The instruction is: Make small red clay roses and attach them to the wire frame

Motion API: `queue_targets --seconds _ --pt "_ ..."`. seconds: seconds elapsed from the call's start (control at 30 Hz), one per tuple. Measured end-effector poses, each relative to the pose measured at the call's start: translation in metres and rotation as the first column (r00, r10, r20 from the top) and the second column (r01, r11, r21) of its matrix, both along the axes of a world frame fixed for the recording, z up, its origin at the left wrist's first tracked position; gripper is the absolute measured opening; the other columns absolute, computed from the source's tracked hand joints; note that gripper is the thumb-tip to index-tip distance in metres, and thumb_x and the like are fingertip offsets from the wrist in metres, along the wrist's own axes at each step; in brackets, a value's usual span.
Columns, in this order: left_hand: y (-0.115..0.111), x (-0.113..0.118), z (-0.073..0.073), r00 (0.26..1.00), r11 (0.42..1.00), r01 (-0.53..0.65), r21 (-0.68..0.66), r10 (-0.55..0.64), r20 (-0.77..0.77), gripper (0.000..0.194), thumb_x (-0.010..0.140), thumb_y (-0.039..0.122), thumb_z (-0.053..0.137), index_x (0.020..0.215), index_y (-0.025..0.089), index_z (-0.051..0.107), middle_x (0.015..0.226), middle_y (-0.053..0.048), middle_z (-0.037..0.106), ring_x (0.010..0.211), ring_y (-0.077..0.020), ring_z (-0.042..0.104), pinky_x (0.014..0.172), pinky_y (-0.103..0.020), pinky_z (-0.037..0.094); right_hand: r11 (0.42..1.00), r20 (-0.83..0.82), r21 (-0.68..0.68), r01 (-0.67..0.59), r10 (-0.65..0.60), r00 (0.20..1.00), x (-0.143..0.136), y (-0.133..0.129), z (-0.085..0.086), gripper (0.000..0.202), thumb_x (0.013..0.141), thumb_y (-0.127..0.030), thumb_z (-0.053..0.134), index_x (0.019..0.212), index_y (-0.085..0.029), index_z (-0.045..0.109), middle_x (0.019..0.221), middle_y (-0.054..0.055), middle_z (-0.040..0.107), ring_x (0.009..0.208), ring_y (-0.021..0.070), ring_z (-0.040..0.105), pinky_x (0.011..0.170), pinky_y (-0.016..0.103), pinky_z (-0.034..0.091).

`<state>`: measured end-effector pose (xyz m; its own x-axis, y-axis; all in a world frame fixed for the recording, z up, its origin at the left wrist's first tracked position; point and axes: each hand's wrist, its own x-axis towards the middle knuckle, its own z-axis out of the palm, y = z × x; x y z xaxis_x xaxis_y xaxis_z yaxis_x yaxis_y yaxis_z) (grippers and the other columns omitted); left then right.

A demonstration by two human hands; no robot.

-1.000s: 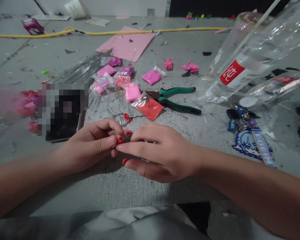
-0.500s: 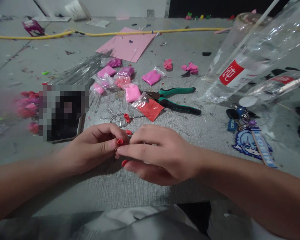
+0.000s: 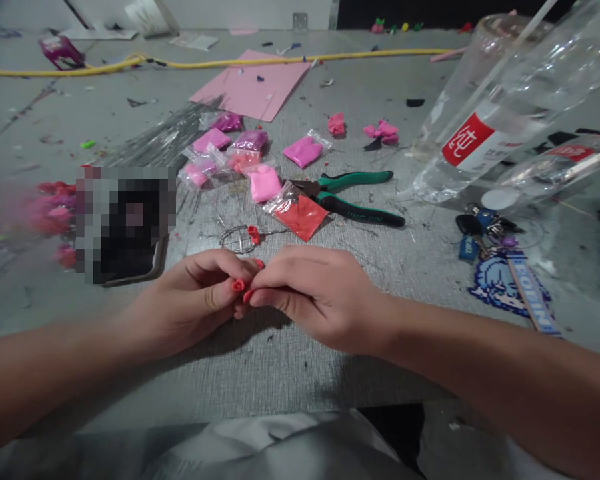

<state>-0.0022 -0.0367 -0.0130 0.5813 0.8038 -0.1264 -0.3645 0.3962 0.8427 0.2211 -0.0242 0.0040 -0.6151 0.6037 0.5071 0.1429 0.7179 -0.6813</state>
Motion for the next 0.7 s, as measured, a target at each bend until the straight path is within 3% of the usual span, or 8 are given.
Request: queue_targets --seconds 0.27,0.53,0.7 --pt "-0.0008 -0.0009 -0.0036 0.999 0.998 -0.032 0.060 0.033 -0.018 0.006 0.091 0.022 0.079 0.094 0.026 0.081 0.076 0.002 0.068 0.069 -0.0053 0.062 0.069 -0.015 0.051 1.000 0.001 -0.008 0.011 -0.011 1.000 -0.0015 -0.0003 -0.0017 0.010 0.102 -0.020 0.063 0.099 -0.014 0.071 0.085 0.002 0.073 0.084 0.0085 0.069 0.077 0.018 0.051" --pt "-0.0031 0.0017 -0.0014 0.999 0.999 -0.044 0.015 0.044 0.022 0.005 0.091 0.019 0.078 0.092 0.023 0.081 0.079 0.000 0.072 0.071 -0.0060 0.064 0.070 -0.015 0.053 1.000 0.025 0.005 0.028 -0.028 0.999 -0.0009 -0.0023 -0.0003 0.009 0.102 -0.019 0.063 0.097 -0.015 0.070 0.084 0.002 0.073 0.083 0.0088 0.069 0.076 0.018 0.051" --pt "0.0026 0.0024 0.0006 0.991 0.988 -0.127 -0.084 0.130 0.038 0.006 0.086 0.021 0.083 0.087 0.017 0.079 0.075 0.000 0.069 0.067 -0.0060 0.063 0.067 -0.014 0.053 0.992 0.073 0.012 0.127 -0.128 0.989 0.0013 0.0004 0.0011 0.009 0.100 -0.019 0.063 0.098 -0.015 0.071 0.085 0.003 0.074 0.080 0.0106 0.067 0.077 0.022 0.051"
